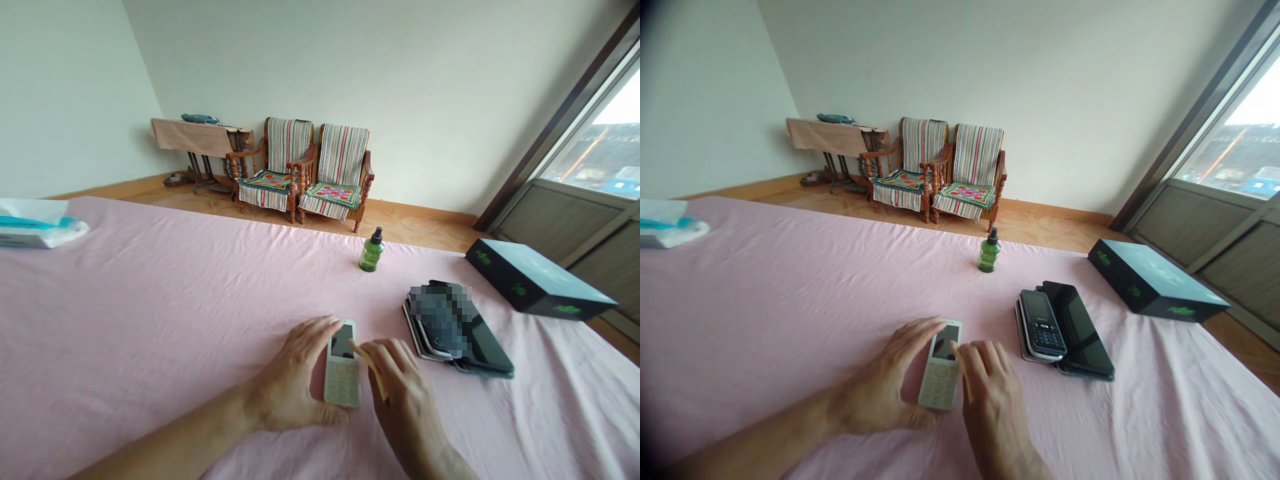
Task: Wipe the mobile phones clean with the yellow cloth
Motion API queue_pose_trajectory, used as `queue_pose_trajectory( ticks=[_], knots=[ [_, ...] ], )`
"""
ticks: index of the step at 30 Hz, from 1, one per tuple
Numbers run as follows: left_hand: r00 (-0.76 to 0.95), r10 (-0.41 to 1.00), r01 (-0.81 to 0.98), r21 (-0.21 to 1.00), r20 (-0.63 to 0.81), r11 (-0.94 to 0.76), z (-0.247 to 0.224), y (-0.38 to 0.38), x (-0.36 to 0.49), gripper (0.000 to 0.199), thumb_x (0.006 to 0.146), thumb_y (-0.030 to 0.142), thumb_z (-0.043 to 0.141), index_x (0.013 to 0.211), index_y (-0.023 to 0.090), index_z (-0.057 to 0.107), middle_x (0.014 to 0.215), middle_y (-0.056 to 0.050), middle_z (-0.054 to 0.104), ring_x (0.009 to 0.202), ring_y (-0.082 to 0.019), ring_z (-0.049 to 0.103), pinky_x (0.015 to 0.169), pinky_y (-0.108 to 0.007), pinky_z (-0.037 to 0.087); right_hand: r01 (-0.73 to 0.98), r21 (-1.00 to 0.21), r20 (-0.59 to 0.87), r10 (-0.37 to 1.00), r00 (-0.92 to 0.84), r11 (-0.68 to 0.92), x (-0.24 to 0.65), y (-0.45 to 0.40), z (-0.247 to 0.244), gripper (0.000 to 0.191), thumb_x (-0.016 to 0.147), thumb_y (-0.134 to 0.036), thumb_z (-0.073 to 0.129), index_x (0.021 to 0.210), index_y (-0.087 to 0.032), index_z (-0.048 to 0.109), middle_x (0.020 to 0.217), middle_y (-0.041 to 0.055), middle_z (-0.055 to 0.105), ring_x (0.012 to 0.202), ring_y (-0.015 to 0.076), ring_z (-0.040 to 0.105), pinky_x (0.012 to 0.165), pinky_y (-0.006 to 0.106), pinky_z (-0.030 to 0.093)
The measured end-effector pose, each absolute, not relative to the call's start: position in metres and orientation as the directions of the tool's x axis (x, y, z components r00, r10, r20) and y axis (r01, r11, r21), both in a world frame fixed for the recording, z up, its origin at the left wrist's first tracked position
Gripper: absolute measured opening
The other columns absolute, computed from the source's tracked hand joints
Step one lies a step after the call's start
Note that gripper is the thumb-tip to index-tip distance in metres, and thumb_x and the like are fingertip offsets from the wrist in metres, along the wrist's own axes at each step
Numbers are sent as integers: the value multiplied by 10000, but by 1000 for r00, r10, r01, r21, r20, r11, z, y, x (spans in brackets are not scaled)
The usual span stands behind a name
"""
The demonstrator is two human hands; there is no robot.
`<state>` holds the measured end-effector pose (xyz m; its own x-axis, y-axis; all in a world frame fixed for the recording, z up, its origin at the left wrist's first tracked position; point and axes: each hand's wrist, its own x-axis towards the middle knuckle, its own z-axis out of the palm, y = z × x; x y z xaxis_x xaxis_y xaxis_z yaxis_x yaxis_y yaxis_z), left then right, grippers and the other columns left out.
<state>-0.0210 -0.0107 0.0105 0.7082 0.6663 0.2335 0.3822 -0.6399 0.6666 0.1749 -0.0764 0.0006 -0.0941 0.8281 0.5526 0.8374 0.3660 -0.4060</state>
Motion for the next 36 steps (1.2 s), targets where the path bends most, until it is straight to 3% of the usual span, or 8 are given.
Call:
queue_pose_trajectory(
  ticks=[6, 14, 18, 22, 30, 36],
  knots=[
    [790, 598, 453, 530, 134, -717, 7, -3, -28, 1162, 588, 563, 787, 1500, 199, 166, 1548, -157, 231, 1407, -384, 204, 1137, -545, 161, 857, -370, 423, 886, -188, 359, 163, -78, -4, 203, 946, -150, 468, 884, -206, 654, 791, 53, 605, 726, 199, 524, 646, 320, 390],
    [824, 548, 411, 515, 144, -752, 16, 4, -25, 1105, 534, 539, 799, 1459, 206, 293, 1492, -131, 358, 1356, -361, 327, 1132, -479, 202, 811, -411, 442, 869, -222, 416, 161, -81, 1, 218, 942, -152, 471, 907, -225, 674, 780, 43, 605, 711, 190, 511, 643, 314, 355],
    [841, 536, 437, 500, 66, -748, 19, 6, -27, 1124, 559, 580, 760, 1475, 171, 252, 1533, -153, 277, 1395, -366, 253, 1140, -496, 156, 791, -435, 439, 868, -231, 430, 160, -80, 3, 201, 935, -159, 496, 916, -228, 683, 773, 40, 603, 715, 191, 517, 650, 311, 362],
    [850, 521, 416, 508, 79, -754, 21, 6, -25, 1093, 572, 574, 749, 1471, 192, 259, 1511, -143, 324, 1369, -369, 299, 1128, -496, 174, 773, -460, 437, 869, -231, 437, 161, -79, 1, 194, 936, -156, 497, 925, -219, 680, 786, 48, 603, 730, 196, 527, 645, 303, 371],
    [681, 725, 598, 492, 104, -632, 4, -13, -13, 1281, 432, 565, 811, 1484, 155, 205, 1438, -200, 332, 1302, -407, 330, 1085, -523, 265, 810, -403, 442, 866, -236, 426, 161, -80, -2, 187, 910, -115, 490, 894, -210, 651, 804, 55, 601, 725, 211, 501, 651, 326, 345],
    [783, 620, 511, 517, 49, -687, 8, -6, -20, 1258, 502, 576, 775, 1500, 169, 126, 1514, -180, 260, 1369, -395, 255, 1118, -530, 204, 792, -428, 406, 876, -260, 434, 156, -80, 2, 148, 873, -107, 561, 866, -226, 650, 802, 37, 608, 735, 212, 502, 650, 328, 326]
  ],
)
